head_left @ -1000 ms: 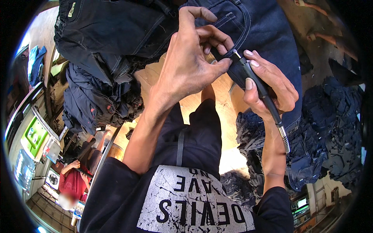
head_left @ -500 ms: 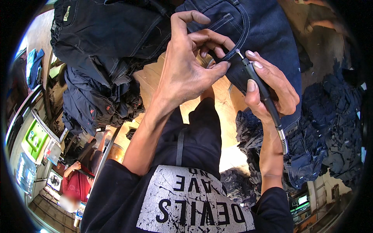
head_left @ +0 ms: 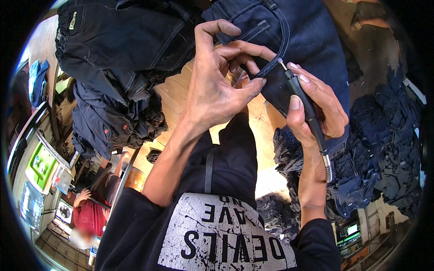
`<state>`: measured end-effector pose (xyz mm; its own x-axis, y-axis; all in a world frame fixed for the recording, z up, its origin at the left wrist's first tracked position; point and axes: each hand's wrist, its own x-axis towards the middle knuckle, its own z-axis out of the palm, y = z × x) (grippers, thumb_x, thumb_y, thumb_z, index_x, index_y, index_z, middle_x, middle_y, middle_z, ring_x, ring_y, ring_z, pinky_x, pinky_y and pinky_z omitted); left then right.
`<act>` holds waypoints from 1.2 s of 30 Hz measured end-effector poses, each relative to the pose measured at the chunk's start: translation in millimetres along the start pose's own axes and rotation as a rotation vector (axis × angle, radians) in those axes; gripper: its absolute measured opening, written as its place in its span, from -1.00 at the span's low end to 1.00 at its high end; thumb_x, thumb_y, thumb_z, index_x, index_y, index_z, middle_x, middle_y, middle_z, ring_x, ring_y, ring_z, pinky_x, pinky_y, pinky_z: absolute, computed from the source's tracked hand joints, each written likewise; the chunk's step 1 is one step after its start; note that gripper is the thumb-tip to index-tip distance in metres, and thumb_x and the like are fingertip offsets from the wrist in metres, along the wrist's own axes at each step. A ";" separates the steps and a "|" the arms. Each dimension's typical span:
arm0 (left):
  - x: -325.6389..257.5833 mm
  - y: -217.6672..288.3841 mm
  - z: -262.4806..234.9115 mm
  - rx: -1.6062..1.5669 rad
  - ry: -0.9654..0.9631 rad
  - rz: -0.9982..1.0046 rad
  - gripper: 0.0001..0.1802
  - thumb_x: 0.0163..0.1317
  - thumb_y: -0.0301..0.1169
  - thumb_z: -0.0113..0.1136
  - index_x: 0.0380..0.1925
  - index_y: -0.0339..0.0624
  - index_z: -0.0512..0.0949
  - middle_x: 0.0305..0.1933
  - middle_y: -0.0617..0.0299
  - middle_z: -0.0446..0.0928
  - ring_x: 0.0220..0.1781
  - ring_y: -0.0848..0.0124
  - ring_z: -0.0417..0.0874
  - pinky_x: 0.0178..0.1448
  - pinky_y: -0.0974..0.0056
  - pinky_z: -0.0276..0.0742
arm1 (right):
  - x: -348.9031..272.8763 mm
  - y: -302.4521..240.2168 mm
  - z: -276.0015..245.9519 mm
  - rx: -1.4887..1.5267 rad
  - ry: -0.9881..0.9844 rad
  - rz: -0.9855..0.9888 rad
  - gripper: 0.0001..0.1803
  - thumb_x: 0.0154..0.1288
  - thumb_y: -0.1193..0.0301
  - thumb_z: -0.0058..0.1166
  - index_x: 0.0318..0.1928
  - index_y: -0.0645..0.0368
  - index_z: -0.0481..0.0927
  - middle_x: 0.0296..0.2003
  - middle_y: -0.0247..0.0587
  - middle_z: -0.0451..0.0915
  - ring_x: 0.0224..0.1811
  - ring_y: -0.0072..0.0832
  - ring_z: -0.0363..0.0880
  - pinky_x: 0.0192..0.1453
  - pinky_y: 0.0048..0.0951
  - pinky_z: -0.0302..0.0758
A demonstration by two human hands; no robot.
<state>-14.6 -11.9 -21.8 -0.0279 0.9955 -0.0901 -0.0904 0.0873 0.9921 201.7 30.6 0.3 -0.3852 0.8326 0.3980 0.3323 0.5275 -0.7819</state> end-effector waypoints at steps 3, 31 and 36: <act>-0.8 0.2 0.8 -0.026 0.000 -0.025 -0.10 0.17 -0.72 0.53 0.30 -0.03 0.10 0.13 -0.19 0.74 -0.14 0.47 0.73 -0.01 0.43 0.67 | 0.1 -0.1 -0.3 -0.012 0.003 0.009 -0.65 0.14 0.53 0.35 -0.03 0.39 0.77 -0.14 0.23 0.84 -0.03 -0.04 0.91 0.11 -0.21 0.84; -3.3 -7.5 6.7 -0.107 0.000 0.010 -0.17 0.22 -0.71 0.47 0.26 0.01 0.09 0.30 -0.33 0.66 0.02 0.50 0.65 0.09 0.43 0.52 | -3.5 -12.8 1.7 -0.070 0.073 0.211 -0.61 0.22 0.54 0.36 0.07 0.36 0.74 -0.12 0.20 0.82 -0.11 -0.15 0.89 -0.01 -0.31 0.84; -2.4 -8.9 6.6 -0.108 -0.003 0.022 -0.16 0.21 -0.74 0.43 0.28 0.01 0.09 0.33 -0.33 0.65 0.03 0.50 0.65 0.11 0.44 0.51 | -6.2 -9.0 6.7 -0.054 0.112 0.215 -0.61 0.23 0.55 0.38 0.08 0.37 0.74 -0.13 0.18 0.81 -0.16 -0.20 0.88 -0.08 -0.39 0.81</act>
<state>-7.2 -14.8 -29.8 -0.0278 0.9973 -0.0682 -0.1967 0.0614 0.9785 195.4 19.6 1.7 -0.2039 0.9386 0.2783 0.4428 0.3419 -0.8289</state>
